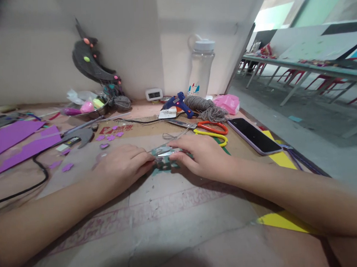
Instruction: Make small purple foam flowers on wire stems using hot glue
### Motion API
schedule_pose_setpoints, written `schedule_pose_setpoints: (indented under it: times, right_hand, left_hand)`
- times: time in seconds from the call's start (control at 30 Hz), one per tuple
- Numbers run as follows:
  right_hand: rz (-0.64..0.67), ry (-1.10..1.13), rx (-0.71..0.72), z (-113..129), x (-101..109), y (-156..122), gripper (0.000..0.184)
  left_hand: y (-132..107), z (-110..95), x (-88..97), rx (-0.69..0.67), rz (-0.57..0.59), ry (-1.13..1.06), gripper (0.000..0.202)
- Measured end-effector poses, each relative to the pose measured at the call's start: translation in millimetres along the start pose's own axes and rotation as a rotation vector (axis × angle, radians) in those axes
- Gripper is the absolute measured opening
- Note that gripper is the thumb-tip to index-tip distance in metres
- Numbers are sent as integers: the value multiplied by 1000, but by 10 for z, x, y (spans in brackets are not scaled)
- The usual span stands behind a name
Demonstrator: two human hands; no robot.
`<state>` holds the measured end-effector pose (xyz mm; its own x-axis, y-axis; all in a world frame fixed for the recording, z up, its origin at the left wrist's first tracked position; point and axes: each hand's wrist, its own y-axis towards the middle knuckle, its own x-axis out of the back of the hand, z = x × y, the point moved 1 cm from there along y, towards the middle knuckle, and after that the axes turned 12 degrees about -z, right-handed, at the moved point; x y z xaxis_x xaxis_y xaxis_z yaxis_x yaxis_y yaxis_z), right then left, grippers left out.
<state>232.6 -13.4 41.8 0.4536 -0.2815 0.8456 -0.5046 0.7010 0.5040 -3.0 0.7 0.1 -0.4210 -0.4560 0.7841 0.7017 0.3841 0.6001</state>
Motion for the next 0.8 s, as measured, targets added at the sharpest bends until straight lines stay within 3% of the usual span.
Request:
schedule_pose_setpoints:
  times: [0.13, 0.33, 0.43, 0.5, 0.57, 0.63, 0.7, 0.8]
  right_hand:
    - [-65, 55, -65, -87, -29, 29, 32]
    - [-34, -78, 28, -226, -157, 63, 36]
    - [-123, 3, 32, -147, -51, 62, 33]
    - [-146, 203, -63, 1, 127, -2, 25]
    - [-72, 376, -106, 210, 334, -128, 31]
    - [141, 486, 10, 429, 484, -287, 35]
    - [155, 461, 80, 560, 534, -421, 36]
    - [248, 332, 230, 542, 400, -563, 49]
  left_hand:
    - [26, -19, 9, 82, -12, -77, 27]
    - [110, 56, 57, 542, 28, -373, 24]
    - [131, 114, 52, 686, -1, -483, 29]
    - [135, 132, 43, 713, -8, -525, 32]
    - [133, 134, 38, 714, -15, -528, 32]
    - [129, 127, 36, 714, -16, -512, 29]
    - [127, 118, 35, 714, -11, -498, 26]
    - [129, 111, 35, 688, -19, -482, 24]
